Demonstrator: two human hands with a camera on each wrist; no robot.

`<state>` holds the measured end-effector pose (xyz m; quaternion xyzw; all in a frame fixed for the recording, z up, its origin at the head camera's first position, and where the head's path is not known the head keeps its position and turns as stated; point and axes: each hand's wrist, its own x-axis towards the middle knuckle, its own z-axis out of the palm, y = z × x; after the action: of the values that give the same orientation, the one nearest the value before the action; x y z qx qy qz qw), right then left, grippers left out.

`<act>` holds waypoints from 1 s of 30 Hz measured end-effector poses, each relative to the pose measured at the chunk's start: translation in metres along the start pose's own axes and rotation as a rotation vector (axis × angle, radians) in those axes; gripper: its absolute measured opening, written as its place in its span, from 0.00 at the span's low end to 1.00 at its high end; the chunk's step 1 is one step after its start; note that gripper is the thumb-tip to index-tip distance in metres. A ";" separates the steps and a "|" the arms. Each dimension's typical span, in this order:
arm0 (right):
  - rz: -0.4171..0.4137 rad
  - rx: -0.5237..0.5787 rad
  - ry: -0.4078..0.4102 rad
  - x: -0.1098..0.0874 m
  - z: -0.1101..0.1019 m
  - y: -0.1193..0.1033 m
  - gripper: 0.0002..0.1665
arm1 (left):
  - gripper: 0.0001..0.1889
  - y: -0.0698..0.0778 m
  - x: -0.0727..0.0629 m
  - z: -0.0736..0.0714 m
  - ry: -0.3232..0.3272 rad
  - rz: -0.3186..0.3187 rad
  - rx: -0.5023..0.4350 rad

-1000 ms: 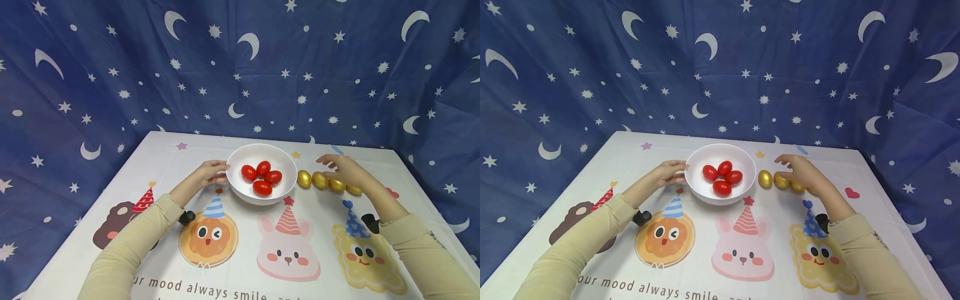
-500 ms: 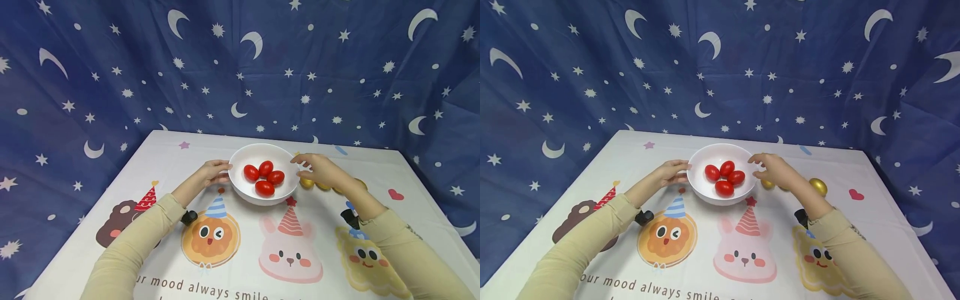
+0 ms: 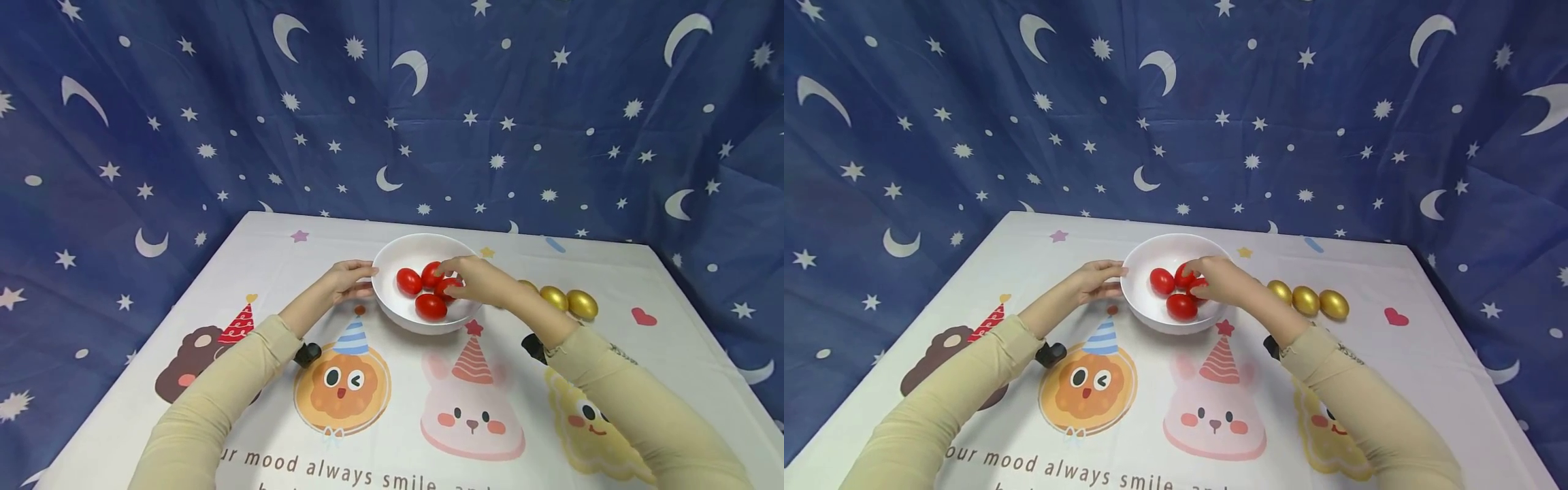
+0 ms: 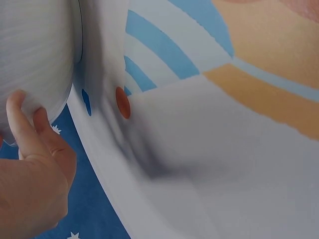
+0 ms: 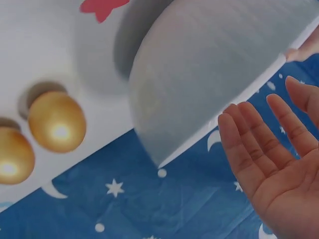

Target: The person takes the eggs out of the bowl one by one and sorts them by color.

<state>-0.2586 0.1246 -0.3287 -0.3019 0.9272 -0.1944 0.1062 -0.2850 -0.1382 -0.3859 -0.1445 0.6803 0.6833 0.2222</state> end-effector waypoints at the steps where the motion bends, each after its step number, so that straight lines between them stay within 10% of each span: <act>1: -0.004 0.004 -0.008 0.002 0.001 -0.002 0.21 | 0.24 0.000 0.000 0.000 -0.001 0.000 0.002; 30: 0.003 -0.164 -0.152 0.028 0.042 -0.018 0.23 | 0.24 0.001 -0.001 0.002 0.002 0.002 -0.003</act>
<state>-0.2585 0.0823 -0.3612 -0.3219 0.9298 -0.0941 0.1516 -0.2848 -0.1364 -0.3846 -0.1448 0.6797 0.6844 0.2206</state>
